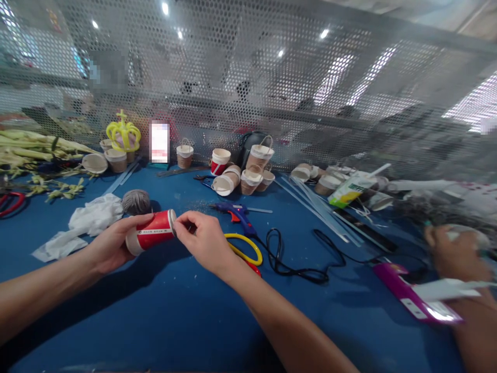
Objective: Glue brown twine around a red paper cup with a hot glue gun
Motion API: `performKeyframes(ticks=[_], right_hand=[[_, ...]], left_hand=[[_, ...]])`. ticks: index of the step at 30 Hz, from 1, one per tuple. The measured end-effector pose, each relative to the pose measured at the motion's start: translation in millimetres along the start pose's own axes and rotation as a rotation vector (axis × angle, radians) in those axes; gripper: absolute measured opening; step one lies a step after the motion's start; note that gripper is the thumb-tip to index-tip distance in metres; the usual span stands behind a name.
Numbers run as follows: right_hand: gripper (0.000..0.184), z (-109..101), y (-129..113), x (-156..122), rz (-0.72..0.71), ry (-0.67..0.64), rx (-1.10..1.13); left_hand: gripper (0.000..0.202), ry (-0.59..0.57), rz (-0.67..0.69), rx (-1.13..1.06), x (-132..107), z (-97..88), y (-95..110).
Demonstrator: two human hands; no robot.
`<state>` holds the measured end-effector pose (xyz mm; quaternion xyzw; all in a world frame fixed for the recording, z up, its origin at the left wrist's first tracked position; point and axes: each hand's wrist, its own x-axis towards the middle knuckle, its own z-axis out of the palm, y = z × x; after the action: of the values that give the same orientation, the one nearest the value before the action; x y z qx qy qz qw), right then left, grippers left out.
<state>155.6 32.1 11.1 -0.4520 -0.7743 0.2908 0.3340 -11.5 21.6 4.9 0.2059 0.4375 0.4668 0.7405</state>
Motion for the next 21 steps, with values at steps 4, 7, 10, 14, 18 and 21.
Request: performKeyframes(ticks=[4, 7, 10, 14, 18, 21], right_hand=[[0.012, -0.8, 0.3, 0.5, 0.011, -0.039, -0.004], [0.012, -0.1, 1.2, 1.1, 0.025, -0.063, -0.007], [0.012, 0.2, 2.8, 2.1, 0.039, -0.068, -0.012], [0.014, -2.3, 4.1, 3.6, 0.028, -0.072, 0.010], [0.013, -5.9, 1.5, 3.9, 0.014, -0.087, -0.004], [0.013, -6.6, -0.5, 3.3, 0.009, -0.085, -0.031]], left_hand=[[0.020, -0.001, 0.007, -0.001, 0.2, -0.1, -1.2], [0.021, 0.011, -0.003, -0.002, 1.1, 0.0, -2.0], [0.018, 0.022, -0.026, -0.004, 3.9, -0.8, -1.5], [0.016, 0.015, -0.036, -0.031, 8.8, -3.5, 0.6], [0.015, 0.008, -0.052, -0.041, 9.8, -4.4, 2.5], [0.015, 0.017, -0.058, -0.039, 8.4, -3.8, 3.0]])
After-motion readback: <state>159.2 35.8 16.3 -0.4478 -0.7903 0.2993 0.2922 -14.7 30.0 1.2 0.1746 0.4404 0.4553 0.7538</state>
